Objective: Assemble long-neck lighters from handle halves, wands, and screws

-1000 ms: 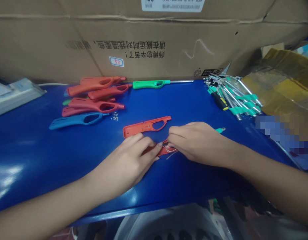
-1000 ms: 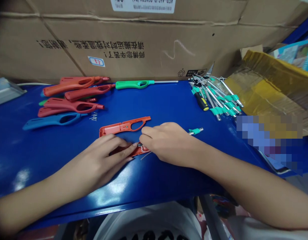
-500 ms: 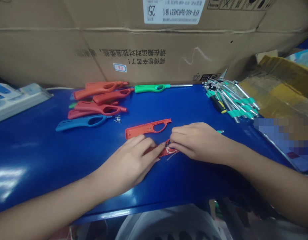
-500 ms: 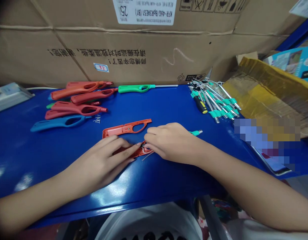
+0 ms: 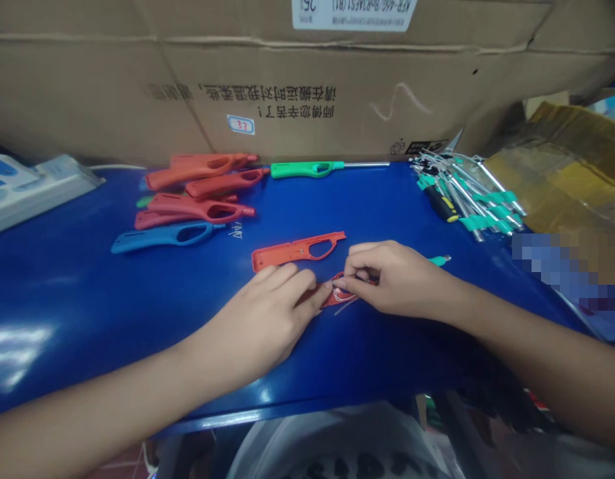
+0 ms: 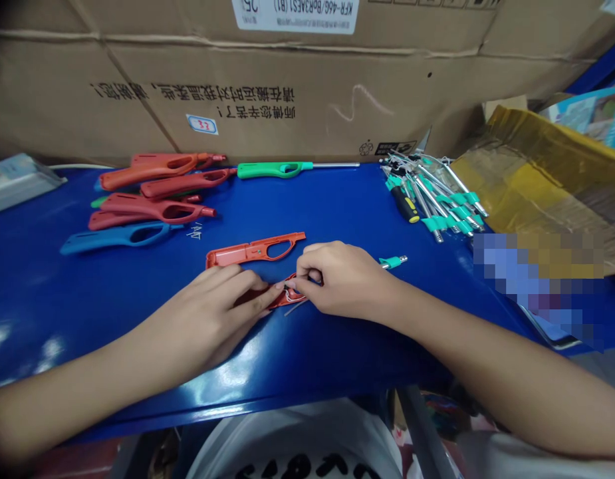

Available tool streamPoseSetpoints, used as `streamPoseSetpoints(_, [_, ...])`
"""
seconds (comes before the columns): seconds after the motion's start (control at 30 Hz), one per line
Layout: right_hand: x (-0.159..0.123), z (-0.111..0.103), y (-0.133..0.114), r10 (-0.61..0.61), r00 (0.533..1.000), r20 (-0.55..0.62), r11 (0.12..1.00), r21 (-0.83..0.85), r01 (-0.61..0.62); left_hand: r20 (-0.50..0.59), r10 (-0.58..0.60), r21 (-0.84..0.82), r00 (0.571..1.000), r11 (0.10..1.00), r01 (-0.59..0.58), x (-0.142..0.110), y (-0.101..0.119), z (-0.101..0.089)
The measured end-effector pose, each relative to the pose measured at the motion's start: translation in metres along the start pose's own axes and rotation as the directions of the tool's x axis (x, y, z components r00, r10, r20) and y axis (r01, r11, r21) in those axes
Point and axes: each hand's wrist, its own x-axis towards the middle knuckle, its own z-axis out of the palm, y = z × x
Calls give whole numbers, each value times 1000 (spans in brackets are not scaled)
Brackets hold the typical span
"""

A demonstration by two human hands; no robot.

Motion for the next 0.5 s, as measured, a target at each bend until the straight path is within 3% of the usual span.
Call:
streamPoseSetpoints(0.13, [1, -1, 0, 16, 1000, -25, 1000, 5, -16, 20, 5, 55, 1000, 998, -6, -2, 2, -1])
streamPoseSetpoints(0.27, [1, -3, 0, -23, 999, -25, 999, 32, 24, -45, 11, -2, 999, 1000, -11, -4, 0, 0])
streamPoseSetpoints(0.4, [-1, -5, 1, -78, 997, -10, 994, -73, 77, -142, -17, -110, 990, 994, 1, -2, -3, 1])
streamPoseSetpoints(0.5, [-2, -3, 1, -127, 992, 20, 981, -143, 129, -148, -43, -149, 988, 989, 21, 0, -3, 1])
